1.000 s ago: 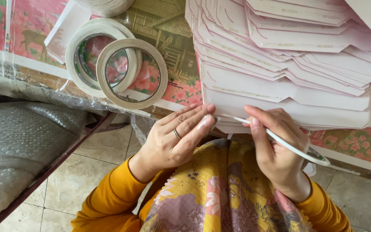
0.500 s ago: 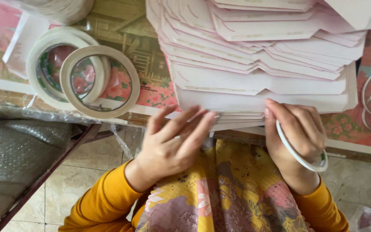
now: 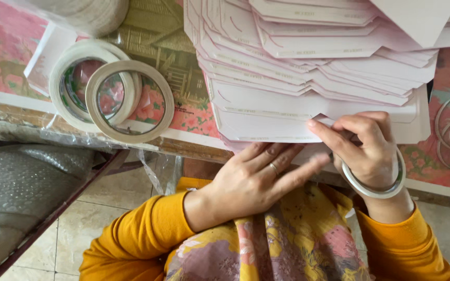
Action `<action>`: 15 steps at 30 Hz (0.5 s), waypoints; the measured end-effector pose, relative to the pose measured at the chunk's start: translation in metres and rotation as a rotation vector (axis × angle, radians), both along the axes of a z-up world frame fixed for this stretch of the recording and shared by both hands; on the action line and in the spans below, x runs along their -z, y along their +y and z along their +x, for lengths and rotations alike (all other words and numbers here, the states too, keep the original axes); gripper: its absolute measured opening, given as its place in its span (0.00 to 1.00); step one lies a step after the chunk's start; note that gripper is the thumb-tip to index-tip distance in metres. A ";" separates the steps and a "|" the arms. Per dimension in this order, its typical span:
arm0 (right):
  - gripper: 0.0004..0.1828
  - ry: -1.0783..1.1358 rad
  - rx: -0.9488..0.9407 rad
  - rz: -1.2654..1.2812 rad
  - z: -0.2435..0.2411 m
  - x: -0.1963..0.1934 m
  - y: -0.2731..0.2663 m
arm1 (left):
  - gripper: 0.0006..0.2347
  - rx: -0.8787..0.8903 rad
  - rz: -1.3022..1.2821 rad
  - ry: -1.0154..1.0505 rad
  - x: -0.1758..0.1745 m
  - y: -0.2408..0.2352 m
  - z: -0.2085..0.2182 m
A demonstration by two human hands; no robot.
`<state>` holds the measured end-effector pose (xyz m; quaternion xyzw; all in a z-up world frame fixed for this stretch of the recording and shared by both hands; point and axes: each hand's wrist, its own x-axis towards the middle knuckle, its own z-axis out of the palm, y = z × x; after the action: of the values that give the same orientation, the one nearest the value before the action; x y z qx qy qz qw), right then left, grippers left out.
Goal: The person applies clear adhesive tape to the flap of a stack of pink envelopes. They use both hands to smooth the tape and press the flap closed, repeating the process for multiple envelopes.
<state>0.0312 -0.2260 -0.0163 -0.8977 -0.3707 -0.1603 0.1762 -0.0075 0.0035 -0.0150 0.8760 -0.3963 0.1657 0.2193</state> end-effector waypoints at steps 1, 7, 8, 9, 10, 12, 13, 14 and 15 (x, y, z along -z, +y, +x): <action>0.12 -0.005 0.003 0.003 0.017 0.007 -0.001 | 0.16 0.003 0.003 -0.005 0.000 -0.002 0.004; 0.14 -0.021 -0.075 0.001 0.025 -0.015 0.005 | 0.15 0.046 -0.148 0.024 -0.013 -0.005 0.014; 0.14 0.148 -0.039 0.040 0.016 -0.026 0.007 | 0.17 -0.068 -0.034 0.085 -0.011 -0.006 0.015; 0.16 0.317 -0.003 0.077 0.006 -0.035 0.009 | 0.23 -0.179 0.082 0.147 -0.007 -0.005 0.015; 0.16 0.331 -0.012 0.074 -0.001 -0.034 0.010 | 0.23 -0.189 0.082 0.161 -0.004 -0.008 0.013; 0.17 0.175 0.086 0.178 -0.013 -0.032 0.013 | 0.29 -0.235 0.186 0.105 0.005 -0.013 0.013; 0.17 0.177 0.080 0.175 -0.021 -0.025 0.017 | 0.29 -0.242 0.184 0.108 0.006 -0.015 0.014; 0.11 0.126 0.052 0.162 -0.029 -0.019 0.021 | 0.32 -0.260 0.244 0.059 0.007 -0.017 0.014; 0.08 0.075 0.023 0.150 -0.037 -0.014 0.026 | 0.35 -0.278 0.305 0.010 0.007 -0.018 0.014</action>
<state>-0.0061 -0.2000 -0.0024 -0.8915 -0.3406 -0.1561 0.2547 0.0069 -0.0147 -0.0218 0.9461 -0.2911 0.1281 0.0612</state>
